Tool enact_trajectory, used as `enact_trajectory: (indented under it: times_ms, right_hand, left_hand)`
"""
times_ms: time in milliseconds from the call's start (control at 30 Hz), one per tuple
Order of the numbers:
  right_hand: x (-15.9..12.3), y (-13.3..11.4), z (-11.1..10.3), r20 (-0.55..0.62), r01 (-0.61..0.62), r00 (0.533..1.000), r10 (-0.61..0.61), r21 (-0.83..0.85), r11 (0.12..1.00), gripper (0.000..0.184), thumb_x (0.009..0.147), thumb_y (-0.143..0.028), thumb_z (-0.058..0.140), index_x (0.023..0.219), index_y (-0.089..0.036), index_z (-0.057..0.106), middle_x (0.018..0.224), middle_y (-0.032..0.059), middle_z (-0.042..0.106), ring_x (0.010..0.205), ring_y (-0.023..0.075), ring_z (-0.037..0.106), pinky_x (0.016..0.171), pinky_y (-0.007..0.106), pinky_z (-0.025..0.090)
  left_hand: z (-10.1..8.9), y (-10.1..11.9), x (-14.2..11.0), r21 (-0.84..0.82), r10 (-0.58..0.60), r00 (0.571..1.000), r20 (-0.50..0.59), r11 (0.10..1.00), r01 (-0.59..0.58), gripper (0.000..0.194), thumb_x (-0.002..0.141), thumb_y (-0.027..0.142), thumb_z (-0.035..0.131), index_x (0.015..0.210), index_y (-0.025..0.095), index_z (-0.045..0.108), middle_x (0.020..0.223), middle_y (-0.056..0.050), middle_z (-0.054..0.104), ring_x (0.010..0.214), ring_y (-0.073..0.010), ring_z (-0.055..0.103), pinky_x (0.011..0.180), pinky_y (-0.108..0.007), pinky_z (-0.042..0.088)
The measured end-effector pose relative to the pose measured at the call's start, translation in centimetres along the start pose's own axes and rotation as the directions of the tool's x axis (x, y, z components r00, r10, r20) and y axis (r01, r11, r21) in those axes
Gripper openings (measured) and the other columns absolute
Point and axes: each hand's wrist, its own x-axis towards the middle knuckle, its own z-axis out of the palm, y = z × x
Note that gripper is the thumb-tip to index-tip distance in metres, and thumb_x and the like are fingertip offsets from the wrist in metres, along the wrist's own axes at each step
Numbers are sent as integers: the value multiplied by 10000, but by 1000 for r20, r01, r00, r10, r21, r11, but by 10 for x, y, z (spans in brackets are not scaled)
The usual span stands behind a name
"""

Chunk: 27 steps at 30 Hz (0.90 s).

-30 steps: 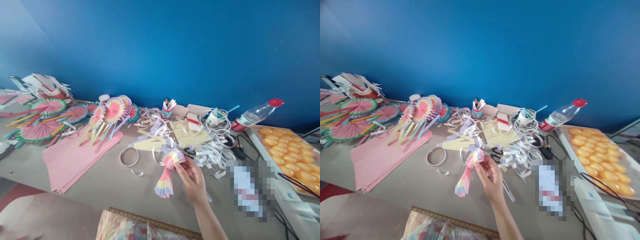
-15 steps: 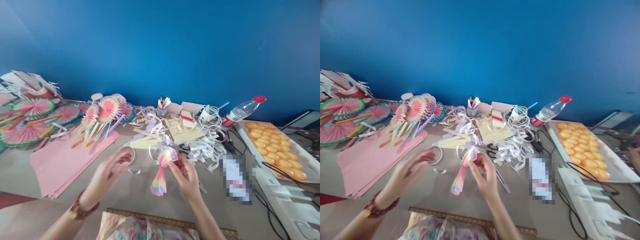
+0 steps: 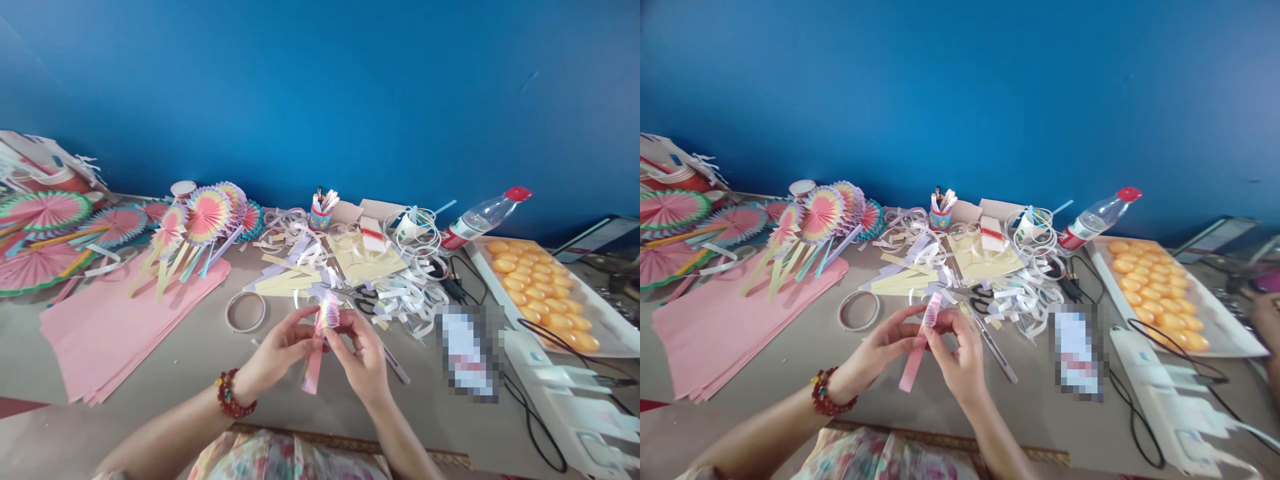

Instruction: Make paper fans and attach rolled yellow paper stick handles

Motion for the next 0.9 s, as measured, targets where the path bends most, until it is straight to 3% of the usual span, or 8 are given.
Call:
enact_trajectory:
  times_ms: [200, 400, 467, 567, 667, 900]
  right_hand:
    - [0, 0, 0, -1, 49, 999, -49, -135, 990, 54, 930, -237, 616, 882, -226, 640, 851, 14, 654, 754, 161, 641, 725, 294, 532]
    - [-1, 0, -3, -77, 179, 972, -221, -365, 914, 184, 910, -185, 638, 776, -222, 517, 709, -19, 554, 648, 139, 547, 638, 281, 458]
    - [-4, -2, -3, -41, 262, 952, -303, -400, 878, 177, 903, -148, 644, 796, -223, 524, 709, -15, 551, 654, 142, 551, 631, 280, 459]
    - [-7, -5, -4, 111, 410, 908, -403, -421, 809, 157, 892, -85, 635, 973, -217, 609, 849, 38, 650, 771, 171, 618, 696, 300, 504]
    - [-7, -7, -3, 199, 444, 896, -398, -458, 770, 270, 897, -51, 600, 1102, -224, 629, 936, 57, 695, 841, 190, 644, 758, 328, 523]
    - [-2, -6, 0, 165, 408, 911, -378, -498, 765, 200, 909, -69, 577, 1024, -222, 634, 904, 53, 709, 847, 200, 667, 780, 340, 540]
  left_hand:
    - [0, -8, 2, 16, 31, 999, -44, 999, -30, 556, 857, 407, 735, 1301, 166, 505, 818, -53, 730, 776, -190, 701, 736, -292, 515]
    - [-3, -11, -2, 170, 77, 995, -69, 983, -64, 376, 915, 409, 661, 1169, 188, 491, 730, -9, 685, 688, -154, 660, 628, -233, 461]
    - [-5, -11, -2, 204, 102, 991, -84, 976, -83, 307, 923, 405, 648, 1080, 194, 490, 720, 0, 669, 673, -139, 638, 605, -213, 431]
    - [-7, -10, -2, 268, 152, 983, -101, 956, -120, 257, 933, 398, 630, 998, 195, 488, 698, 18, 634, 641, -111, 586, 582, -195, 388]
    - [-7, -10, -3, 340, 198, 973, -116, 928, -149, 214, 945, 376, 605, 984, 197, 494, 692, 30, 607, 643, -105, 562, 602, -199, 394]
    - [-4, -5, -6, 575, 304, 947, -104, 795, -192, 103, 941, 295, 573, 922, 204, 529, 756, 16, 601, 693, -122, 572, 653, -223, 438]
